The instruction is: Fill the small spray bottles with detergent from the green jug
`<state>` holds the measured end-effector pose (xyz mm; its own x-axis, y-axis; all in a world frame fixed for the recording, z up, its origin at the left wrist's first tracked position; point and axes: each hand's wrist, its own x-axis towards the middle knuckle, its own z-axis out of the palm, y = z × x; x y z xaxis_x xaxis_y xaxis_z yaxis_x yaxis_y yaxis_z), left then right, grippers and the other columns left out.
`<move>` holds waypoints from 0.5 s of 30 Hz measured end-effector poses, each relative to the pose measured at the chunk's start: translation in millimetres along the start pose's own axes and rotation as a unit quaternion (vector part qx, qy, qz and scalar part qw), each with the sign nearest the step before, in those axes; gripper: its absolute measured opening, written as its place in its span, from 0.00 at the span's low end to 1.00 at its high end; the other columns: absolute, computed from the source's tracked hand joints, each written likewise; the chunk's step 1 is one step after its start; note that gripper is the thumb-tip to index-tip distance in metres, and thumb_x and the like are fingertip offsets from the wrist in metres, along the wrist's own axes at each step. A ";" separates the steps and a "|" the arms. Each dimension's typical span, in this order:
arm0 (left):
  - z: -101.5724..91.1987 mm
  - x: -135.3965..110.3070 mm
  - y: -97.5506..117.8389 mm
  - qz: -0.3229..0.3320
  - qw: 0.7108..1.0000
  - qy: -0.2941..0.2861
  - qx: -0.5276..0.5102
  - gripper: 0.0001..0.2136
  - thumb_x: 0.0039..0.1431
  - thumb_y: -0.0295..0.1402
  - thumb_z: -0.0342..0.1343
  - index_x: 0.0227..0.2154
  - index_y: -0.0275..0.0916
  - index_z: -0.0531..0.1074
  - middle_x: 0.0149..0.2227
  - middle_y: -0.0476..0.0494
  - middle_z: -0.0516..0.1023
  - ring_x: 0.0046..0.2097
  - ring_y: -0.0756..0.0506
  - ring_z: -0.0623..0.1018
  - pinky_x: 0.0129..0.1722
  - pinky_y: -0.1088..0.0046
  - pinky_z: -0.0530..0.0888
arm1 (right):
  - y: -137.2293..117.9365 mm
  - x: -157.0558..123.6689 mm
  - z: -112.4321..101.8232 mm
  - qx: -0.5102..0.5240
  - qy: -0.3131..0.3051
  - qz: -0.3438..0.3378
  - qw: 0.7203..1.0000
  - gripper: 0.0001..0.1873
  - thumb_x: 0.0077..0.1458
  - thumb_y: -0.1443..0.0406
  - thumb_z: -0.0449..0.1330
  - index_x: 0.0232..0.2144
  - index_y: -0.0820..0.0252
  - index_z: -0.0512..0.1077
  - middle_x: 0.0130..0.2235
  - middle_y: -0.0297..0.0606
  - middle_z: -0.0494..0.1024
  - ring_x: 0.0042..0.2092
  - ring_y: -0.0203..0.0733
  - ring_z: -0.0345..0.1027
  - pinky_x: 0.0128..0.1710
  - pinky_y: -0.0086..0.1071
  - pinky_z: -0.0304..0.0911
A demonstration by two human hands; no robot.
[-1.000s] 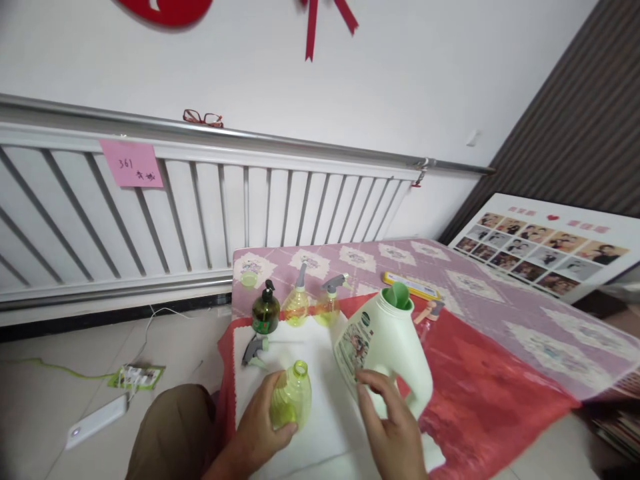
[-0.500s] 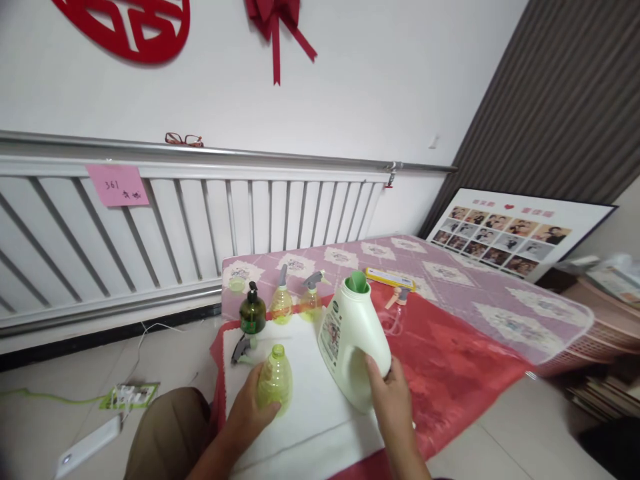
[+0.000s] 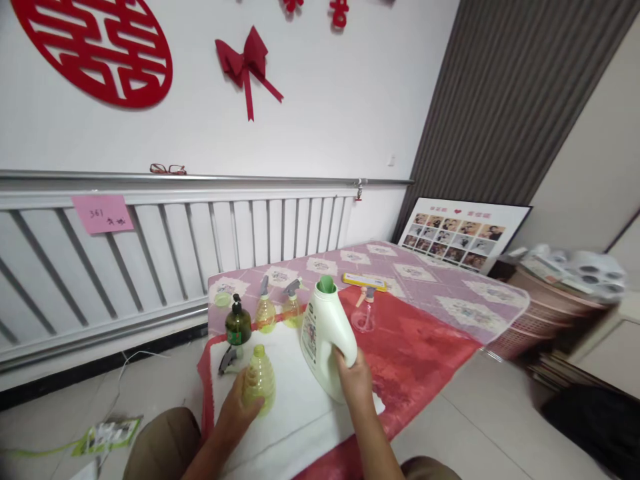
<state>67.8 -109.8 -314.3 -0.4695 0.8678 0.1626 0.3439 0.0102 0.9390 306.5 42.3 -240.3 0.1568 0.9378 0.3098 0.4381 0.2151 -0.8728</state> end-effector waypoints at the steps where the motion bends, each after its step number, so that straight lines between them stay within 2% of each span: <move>1: 0.5 0.2 -1.7 0.003 1.000 0.000 0.000 0.35 0.46 0.37 0.57 0.58 0.32 0.56 0.56 0.31 0.69 0.57 0.35 0.70 0.59 0.56 0.66 | 0.6 0.3 0.5 0.004 0.002 -0.002 1.000 0.26 0.42 0.47 0.58 0.36 0.61 0.75 0.34 0.44 0.82 0.36 0.51 0.75 0.35 0.38 0.68; 7: 4.4 1.7 -11.8 0.001 1.000 0.019 -0.012 0.35 0.46 0.37 0.57 0.58 0.35 0.56 0.57 0.34 0.69 0.58 0.36 0.70 0.60 0.56 0.65 | 1.4 0.0 1.5 0.014 0.006 -0.014 1.000 0.25 0.42 0.48 0.59 0.36 0.61 0.74 0.34 0.44 0.81 0.37 0.51 0.75 0.38 0.39 0.68; 15: 0.4 7.9 -24.5 -0.005 1.000 -0.016 -0.011 0.36 0.45 0.38 0.59 0.58 0.34 0.57 0.58 0.32 0.69 0.59 0.36 0.69 0.59 0.57 0.66 | -1.3 -1.5 -0.6 0.020 0.004 -0.031 0.999 0.24 0.43 0.49 0.59 0.35 0.61 0.75 0.32 0.41 0.82 0.34 0.48 0.75 0.35 0.37 0.69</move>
<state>56.0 -103.0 -336.1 -0.4471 0.8828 0.1440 0.3218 0.0085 0.9468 306.2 40.6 -239.5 0.1377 0.9205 0.3656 0.4105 0.2829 -0.8669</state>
